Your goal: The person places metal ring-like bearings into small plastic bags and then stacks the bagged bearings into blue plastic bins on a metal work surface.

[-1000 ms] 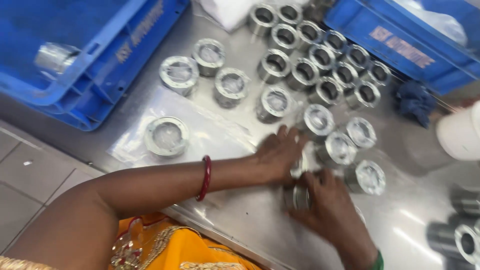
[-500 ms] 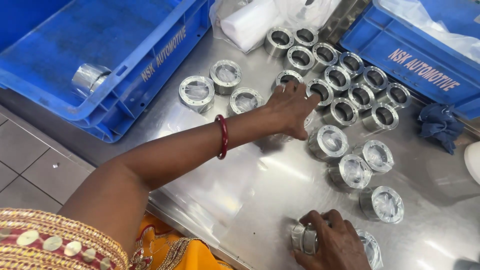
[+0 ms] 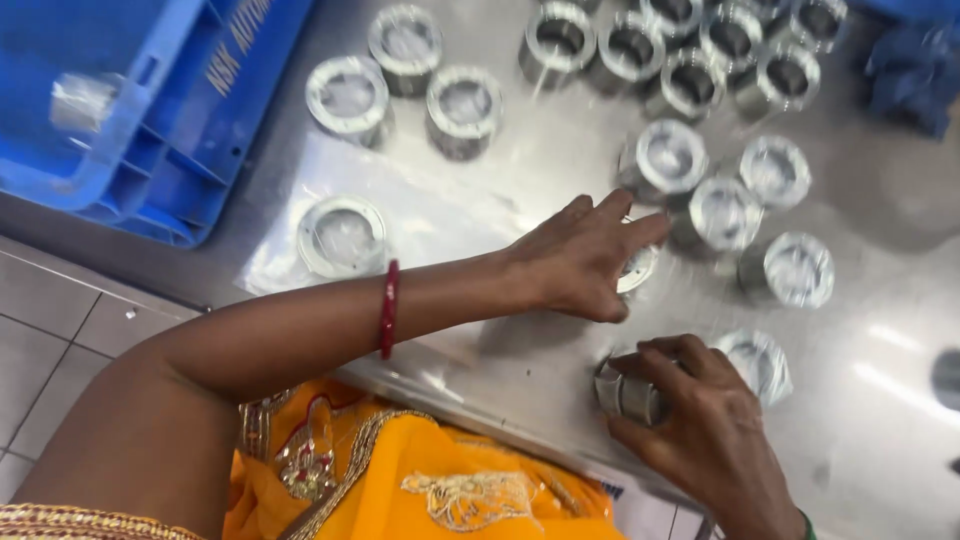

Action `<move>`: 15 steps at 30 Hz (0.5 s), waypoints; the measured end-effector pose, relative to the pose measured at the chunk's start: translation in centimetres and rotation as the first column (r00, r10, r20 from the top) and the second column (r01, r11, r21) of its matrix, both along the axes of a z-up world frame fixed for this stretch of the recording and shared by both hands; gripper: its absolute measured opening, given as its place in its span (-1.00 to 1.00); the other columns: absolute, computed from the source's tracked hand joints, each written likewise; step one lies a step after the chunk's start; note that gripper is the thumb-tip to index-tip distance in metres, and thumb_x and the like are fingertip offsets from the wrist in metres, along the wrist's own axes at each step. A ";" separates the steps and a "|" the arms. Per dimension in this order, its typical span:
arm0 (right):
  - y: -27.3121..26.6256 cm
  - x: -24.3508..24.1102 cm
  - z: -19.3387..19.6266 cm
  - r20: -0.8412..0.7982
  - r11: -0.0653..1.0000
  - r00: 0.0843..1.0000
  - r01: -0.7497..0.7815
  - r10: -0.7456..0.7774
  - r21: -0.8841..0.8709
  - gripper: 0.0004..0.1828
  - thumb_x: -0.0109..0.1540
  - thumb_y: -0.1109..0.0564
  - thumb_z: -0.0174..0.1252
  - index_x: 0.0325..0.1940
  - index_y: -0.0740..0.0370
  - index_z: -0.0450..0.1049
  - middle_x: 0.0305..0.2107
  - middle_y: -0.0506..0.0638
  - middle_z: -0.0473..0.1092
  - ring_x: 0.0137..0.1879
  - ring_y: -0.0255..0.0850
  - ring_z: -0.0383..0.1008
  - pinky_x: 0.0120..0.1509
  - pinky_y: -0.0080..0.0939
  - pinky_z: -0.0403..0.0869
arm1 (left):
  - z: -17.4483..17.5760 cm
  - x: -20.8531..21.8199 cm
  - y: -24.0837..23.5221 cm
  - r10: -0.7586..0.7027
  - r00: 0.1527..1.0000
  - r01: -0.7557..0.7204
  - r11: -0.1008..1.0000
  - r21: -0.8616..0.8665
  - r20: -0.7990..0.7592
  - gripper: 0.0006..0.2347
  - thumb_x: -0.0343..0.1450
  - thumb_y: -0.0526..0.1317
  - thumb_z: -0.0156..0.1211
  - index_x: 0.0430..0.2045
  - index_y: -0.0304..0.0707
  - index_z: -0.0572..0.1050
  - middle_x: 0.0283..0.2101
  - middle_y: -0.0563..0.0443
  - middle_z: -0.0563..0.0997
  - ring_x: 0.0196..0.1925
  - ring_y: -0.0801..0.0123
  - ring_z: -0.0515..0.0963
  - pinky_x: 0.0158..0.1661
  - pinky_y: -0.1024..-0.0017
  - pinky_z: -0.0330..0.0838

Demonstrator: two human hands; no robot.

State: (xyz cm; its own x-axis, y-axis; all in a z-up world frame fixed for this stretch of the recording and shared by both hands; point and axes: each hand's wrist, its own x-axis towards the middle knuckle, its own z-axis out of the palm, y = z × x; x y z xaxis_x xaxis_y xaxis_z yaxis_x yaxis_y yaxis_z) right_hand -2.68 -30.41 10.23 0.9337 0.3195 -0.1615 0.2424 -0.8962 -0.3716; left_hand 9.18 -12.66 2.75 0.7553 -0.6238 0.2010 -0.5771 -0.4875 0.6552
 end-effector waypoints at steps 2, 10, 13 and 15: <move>-0.1 -1.5 0.4 -0.004 0.996 0.997 0.079 -0.079 0.047 -0.45 -0.17 0.04 0.53 -0.10 0.09 0.68 -0.05 0.07 0.50 0.01 -0.03 0.55 0.00 0.01 0.56 | 1.4 -2.0 0.5 -0.042 0.983 0.030 0.997 -0.065 -0.178 -0.31 0.05 -0.12 0.54 0.07 -0.16 0.34 -0.06 -0.25 0.45 0.02 -0.03 0.48 -0.06 0.13 0.42; -6.4 -7.1 -7.0 0.054 0.720 0.956 0.178 -0.287 0.671 -0.39 0.02 0.10 0.49 0.13 0.16 0.48 0.07 0.14 0.42 0.36 -0.06 0.51 0.32 -0.03 0.52 | -4.3 -6.2 1.0 -0.358 0.912 0.206 0.821 -0.532 -0.201 -0.36 0.20 0.10 0.54 0.08 -0.09 0.36 0.08 -0.07 0.52 0.12 0.18 0.60 0.08 0.25 0.53; -5.2 -6.8 -5.5 -0.197 0.644 0.923 0.374 -0.332 0.668 -0.13 -0.04 0.09 0.49 0.34 0.15 0.38 0.20 0.23 0.37 0.16 0.01 0.57 -0.13 -0.04 0.60 | -2.4 -7.0 1.0 -0.395 0.918 0.375 0.832 -0.409 0.036 -0.24 0.13 0.08 0.62 0.21 -0.05 0.38 0.09 -0.06 0.59 0.16 0.13 0.54 0.17 0.13 0.38; -3.7 -5.6 -2.5 -0.071 0.946 0.985 0.173 -0.159 0.275 0.13 -0.24 0.03 0.55 0.40 0.17 0.29 0.20 0.24 0.38 0.24 0.08 0.48 0.17 -0.02 0.46 | 0.0 -7.5 0.9 -0.405 0.902 0.390 0.913 -0.121 -0.150 -0.14 0.01 0.10 0.61 0.23 -0.09 0.35 0.10 -0.09 0.56 0.10 0.09 0.52 0.07 0.17 0.43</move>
State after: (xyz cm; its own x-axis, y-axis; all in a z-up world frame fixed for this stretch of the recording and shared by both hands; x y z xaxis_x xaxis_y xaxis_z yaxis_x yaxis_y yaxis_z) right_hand -8.30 -34.11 7.74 0.9709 0.1993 -0.1329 0.0755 -0.7812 -0.6197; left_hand 1.65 -11.78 2.78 0.4755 -0.8653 0.1589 -0.5885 -0.1786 0.7885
